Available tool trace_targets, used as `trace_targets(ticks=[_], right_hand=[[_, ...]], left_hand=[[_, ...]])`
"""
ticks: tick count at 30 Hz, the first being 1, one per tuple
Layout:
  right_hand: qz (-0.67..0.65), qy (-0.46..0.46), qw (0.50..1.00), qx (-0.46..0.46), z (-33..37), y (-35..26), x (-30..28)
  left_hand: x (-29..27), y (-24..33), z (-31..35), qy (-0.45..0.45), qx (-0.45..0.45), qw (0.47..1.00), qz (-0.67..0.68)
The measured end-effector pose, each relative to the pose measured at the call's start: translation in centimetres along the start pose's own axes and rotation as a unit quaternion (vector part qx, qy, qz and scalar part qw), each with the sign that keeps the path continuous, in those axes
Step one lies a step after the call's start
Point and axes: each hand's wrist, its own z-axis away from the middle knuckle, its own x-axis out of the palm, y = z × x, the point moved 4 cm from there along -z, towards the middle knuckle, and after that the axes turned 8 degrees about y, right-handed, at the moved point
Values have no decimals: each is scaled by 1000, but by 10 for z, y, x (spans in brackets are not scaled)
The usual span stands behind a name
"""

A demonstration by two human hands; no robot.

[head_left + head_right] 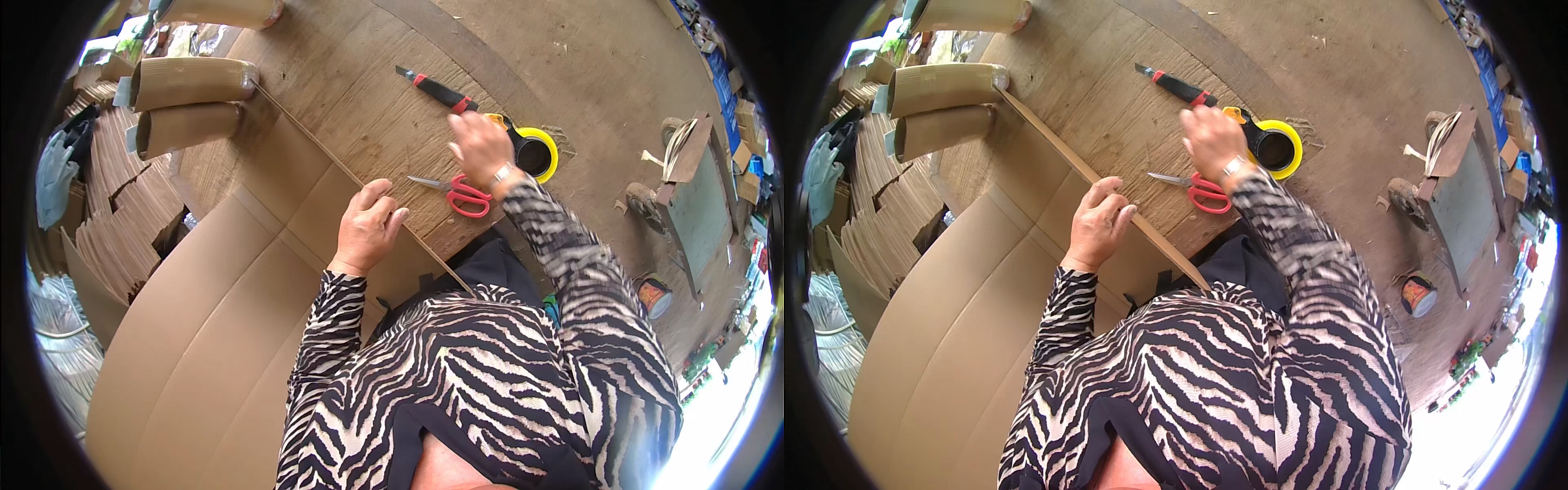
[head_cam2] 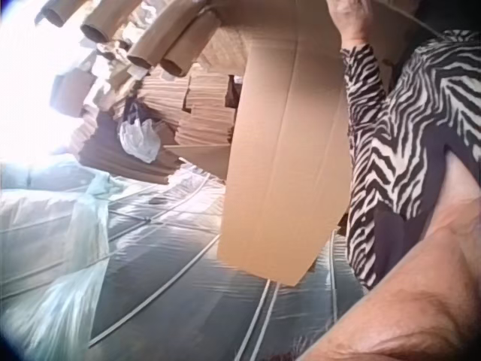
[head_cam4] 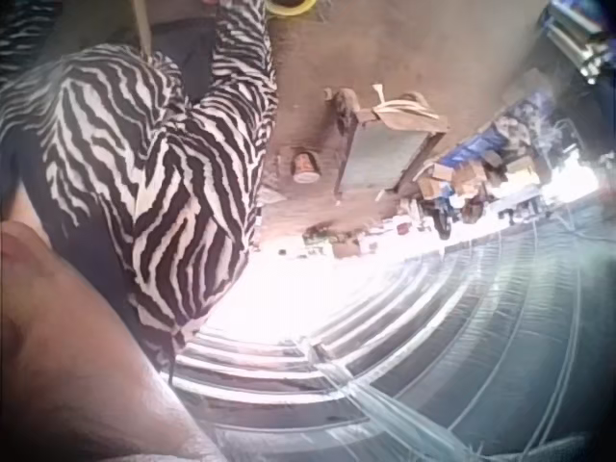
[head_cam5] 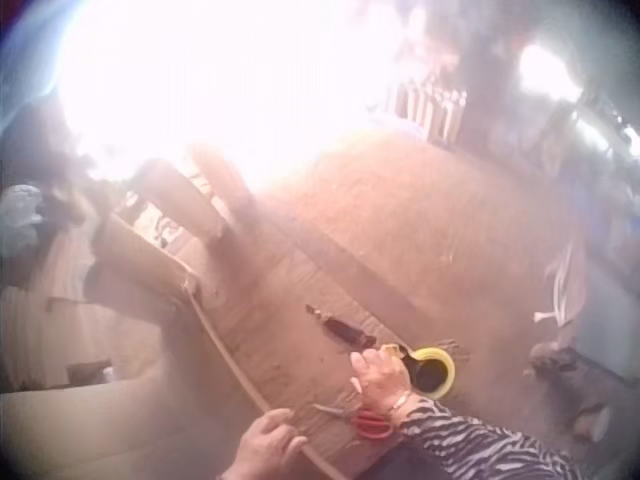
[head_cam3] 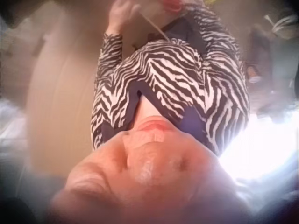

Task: The person assembles a cardboard structure by cutting a large sheet with a utility knife, inserting cylindrical tubes into pre-cut holes, and securing the pieces with a tape dispenser. The work is performed on a wooden table in a cluttered workshop.

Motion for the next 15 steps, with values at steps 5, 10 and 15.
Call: trace_targets(ticks=[5,10,15], right_hand=[[115,54,975,182,104,47,-14],[156,-6,970,186,99,83,9],[129,36,980,148,62,60,-3]], left_hand=[[-1,-2,3,17,-5,1000,1],[1,1,0,13,-12,1000,4],[4,1,8,21,-21,1000,4]])
